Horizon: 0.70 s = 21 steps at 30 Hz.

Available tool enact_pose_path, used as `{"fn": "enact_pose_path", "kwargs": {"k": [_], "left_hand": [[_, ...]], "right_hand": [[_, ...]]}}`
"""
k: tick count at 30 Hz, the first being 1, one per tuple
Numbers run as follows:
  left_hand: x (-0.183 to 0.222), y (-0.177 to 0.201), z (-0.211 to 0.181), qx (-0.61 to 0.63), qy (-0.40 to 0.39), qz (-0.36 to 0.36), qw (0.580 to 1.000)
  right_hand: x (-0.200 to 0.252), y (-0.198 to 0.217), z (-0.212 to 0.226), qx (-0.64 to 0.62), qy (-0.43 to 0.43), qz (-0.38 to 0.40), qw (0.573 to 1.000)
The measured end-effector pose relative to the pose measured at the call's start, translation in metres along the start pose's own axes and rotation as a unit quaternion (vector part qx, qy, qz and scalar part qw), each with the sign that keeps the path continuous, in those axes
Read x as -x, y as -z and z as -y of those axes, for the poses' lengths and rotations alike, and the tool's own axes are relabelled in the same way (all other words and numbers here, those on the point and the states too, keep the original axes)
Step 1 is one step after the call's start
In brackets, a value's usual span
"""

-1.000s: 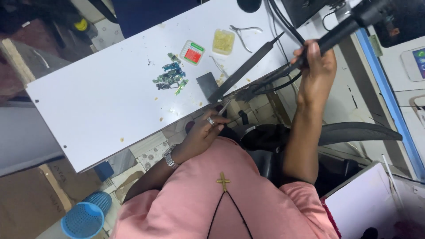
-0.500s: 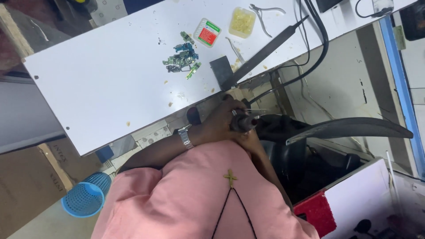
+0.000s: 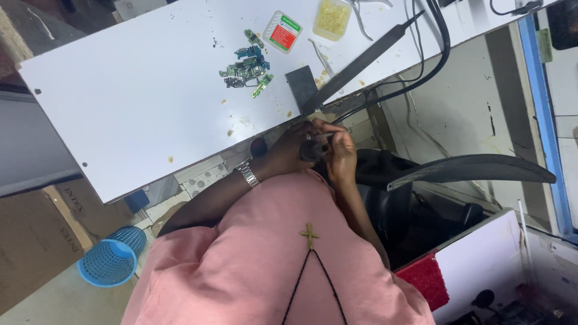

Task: A technician uses a heat gun and a metal probe to repair small components on a mobile phone circuit board.

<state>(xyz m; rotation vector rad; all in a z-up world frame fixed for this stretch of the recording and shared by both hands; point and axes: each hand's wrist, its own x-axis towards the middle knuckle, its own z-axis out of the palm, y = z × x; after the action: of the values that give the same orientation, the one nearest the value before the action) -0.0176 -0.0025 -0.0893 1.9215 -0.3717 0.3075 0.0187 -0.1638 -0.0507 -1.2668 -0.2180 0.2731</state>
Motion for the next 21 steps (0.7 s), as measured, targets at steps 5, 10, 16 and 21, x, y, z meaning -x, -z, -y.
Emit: {"fn": "enact_pose_path", "kwargs": {"k": [5,10,16,21], "left_hand": [[0.010,-0.016,0.018,-0.003,-0.004,-0.055,0.998],[0.024,-0.026,0.022,0.030,0.176,0.002,0.984],[0.015,-0.033,0.033,0.048,0.326,-0.006,0.944],[0.000,-0.017,0.008,0.057,0.349,-0.009,0.935]], "right_hand": [[-0.011,0.018,0.004,-0.021,0.072,-0.135,0.988],[-0.007,0.034,0.025,0.166,0.172,-0.175,0.955],[0.008,0.002,0.080,0.235,0.123,-0.099,0.959],[0.019,0.000,0.093,0.222,0.157,-0.082,0.959]]}}
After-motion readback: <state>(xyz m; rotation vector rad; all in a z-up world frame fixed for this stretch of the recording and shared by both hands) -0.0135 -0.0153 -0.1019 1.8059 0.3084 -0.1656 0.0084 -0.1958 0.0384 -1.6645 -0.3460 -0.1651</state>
